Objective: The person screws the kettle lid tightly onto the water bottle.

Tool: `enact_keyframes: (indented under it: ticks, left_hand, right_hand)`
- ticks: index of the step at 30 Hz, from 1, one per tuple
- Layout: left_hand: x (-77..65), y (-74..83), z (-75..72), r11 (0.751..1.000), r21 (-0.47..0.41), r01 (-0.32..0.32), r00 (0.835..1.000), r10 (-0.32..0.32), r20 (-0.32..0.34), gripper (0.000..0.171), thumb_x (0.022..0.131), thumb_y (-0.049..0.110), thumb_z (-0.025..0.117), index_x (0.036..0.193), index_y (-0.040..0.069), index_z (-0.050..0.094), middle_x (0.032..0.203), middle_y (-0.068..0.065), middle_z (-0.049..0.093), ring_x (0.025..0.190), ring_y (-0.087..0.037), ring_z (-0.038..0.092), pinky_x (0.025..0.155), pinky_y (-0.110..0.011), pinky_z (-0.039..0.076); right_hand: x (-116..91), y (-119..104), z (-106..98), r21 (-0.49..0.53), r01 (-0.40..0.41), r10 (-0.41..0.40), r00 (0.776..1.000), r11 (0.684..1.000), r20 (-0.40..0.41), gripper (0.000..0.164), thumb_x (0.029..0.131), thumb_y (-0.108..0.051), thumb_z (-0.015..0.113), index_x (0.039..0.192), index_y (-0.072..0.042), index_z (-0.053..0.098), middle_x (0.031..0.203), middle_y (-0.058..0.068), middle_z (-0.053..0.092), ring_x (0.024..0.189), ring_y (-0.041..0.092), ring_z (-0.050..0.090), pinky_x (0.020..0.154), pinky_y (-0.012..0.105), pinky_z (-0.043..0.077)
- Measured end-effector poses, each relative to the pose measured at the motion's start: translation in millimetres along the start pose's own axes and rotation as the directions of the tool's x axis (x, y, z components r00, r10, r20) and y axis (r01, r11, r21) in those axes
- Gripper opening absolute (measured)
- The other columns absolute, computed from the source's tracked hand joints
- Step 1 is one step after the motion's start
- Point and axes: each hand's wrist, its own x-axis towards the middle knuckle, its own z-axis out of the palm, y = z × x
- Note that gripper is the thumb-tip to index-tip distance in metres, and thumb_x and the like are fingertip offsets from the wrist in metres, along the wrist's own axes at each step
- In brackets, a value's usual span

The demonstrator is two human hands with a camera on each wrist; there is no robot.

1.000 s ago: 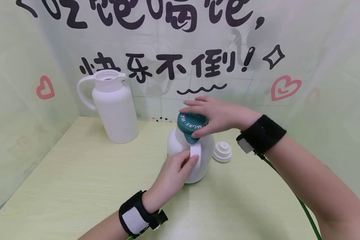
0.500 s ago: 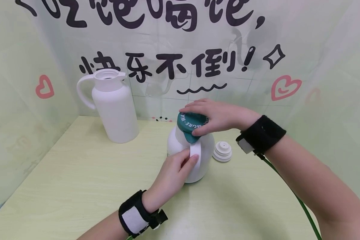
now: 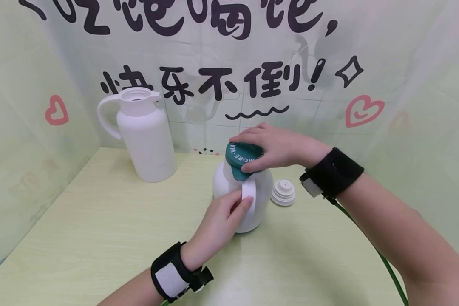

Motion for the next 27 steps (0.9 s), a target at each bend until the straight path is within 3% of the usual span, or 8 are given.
enact_keyframes:
  ticks: [27]
  left_hand:
    - [-0.4,-0.8,0.4,1.000,-0.019,0.005,1.000,-0.005,0.001,0.020,0.100,0.031,0.052,0.089,0.017,0.060,0.069,0.007,0.048,0.073,-0.011,0.051,0.067,-0.030,0.042]
  right_hand:
    - [-1,-12,1,-0.085,-0.086,0.082,0.996,0.993,-0.040,0.073,0.080,-0.066,0.060,0.142,-0.031,0.045,0.137,-0.005,0.047,0.115,0.020,0.039,0.083,0.038,0.043]
